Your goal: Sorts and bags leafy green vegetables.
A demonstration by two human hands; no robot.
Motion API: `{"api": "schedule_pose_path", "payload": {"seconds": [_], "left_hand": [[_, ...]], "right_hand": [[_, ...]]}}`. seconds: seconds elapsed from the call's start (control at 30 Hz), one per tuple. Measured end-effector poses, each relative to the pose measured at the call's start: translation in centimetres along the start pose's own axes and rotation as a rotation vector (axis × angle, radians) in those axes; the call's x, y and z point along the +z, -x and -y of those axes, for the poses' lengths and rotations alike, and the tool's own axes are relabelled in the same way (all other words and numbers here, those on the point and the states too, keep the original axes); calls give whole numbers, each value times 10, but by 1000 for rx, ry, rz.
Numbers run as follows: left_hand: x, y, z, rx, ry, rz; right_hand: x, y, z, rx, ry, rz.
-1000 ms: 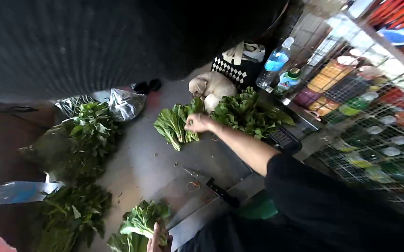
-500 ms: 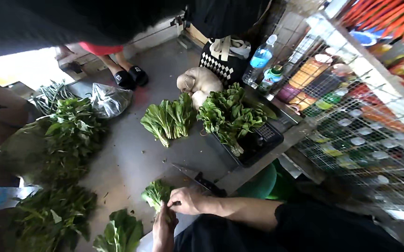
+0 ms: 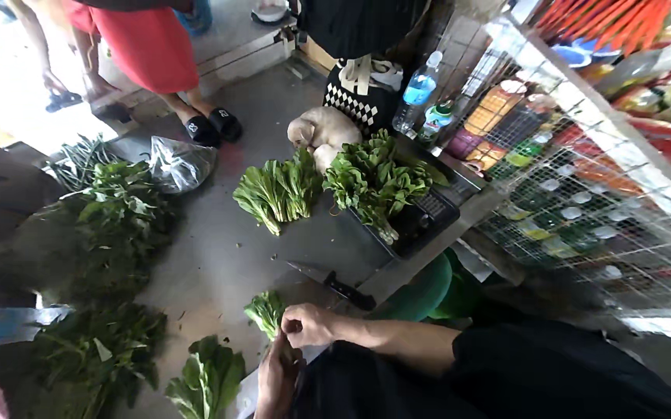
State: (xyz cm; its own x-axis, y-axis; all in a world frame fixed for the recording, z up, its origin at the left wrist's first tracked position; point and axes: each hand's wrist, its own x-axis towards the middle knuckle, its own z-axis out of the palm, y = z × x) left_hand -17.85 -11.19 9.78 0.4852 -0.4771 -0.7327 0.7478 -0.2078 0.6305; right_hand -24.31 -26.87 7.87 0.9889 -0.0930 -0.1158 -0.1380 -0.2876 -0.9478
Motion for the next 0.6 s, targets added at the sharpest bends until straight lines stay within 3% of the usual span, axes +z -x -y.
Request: {"api": "schedule_pose_path", "payload": {"seconds": [0.17,0.33,0.6], "left_hand": [[-25,3,-11,84,24,-28],[-31,8,-23,102,112,-89],[-56,-9,-16,67,261,-77]], "right_hand": [[25,1,12,-132,-143,68],[61,0,51,-112,148,58],[112,13,18,-310,362,-330]]}}
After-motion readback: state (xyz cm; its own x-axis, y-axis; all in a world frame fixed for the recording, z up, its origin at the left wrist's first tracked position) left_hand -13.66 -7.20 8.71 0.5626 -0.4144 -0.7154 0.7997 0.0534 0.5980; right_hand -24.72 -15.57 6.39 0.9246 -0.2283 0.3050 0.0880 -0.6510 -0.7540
